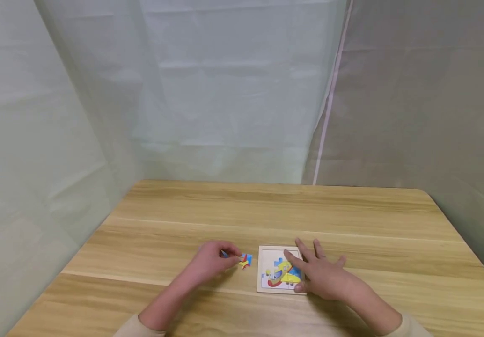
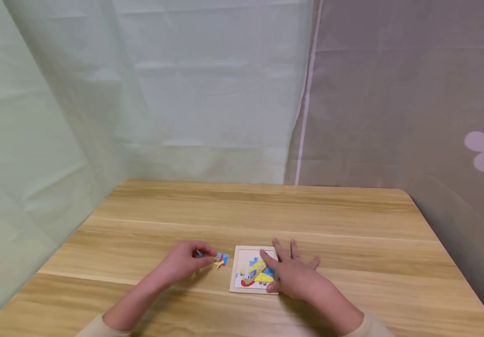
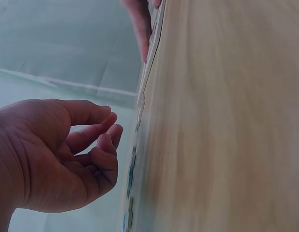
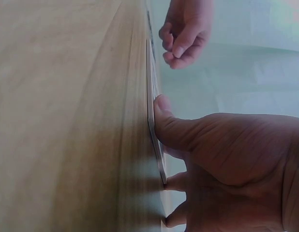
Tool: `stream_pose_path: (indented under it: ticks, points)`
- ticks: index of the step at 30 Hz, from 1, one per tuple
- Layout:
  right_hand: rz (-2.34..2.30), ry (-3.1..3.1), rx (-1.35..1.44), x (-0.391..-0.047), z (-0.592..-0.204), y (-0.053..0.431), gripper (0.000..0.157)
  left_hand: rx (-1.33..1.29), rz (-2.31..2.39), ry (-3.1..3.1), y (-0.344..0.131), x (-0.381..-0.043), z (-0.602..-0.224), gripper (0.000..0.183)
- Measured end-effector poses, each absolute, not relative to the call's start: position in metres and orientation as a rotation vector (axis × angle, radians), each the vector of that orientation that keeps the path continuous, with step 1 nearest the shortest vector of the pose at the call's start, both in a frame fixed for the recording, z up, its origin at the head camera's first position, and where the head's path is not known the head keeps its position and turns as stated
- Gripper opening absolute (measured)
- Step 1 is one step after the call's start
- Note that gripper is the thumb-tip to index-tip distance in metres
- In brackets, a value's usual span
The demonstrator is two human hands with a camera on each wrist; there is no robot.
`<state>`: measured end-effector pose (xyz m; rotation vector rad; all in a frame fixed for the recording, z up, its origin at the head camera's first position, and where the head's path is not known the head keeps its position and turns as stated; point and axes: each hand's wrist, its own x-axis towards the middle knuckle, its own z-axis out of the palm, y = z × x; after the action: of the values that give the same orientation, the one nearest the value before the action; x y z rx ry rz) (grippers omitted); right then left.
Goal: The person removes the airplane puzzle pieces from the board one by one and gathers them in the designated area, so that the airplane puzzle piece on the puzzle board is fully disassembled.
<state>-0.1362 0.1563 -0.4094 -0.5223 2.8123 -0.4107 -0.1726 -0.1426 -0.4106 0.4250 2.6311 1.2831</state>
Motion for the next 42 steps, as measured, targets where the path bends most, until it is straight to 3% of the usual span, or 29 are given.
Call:
stream_pose_path:
  ticks: [19, 32, 42]
  points:
    - [-0.390, 2.810, -0.539, -0.138, -0.411, 0.157, 0.079, 0.581, 1.236, 2.584, -0.087, -0.174, -0.413, 0.013]
    - [-0.396, 2.808, -0.564, -0.137, -0.410, 0.157, 0.078, 0.555, 1.216, 2.531, -0.059, -0.172, -0.413, 0.035]
    - [-0.395, 2.804, -0.568, -0.137, -0.409, 0.158, 0.078, 0.562, 1.151, 2.566, -0.054, -0.171, -0.412, 0.029]
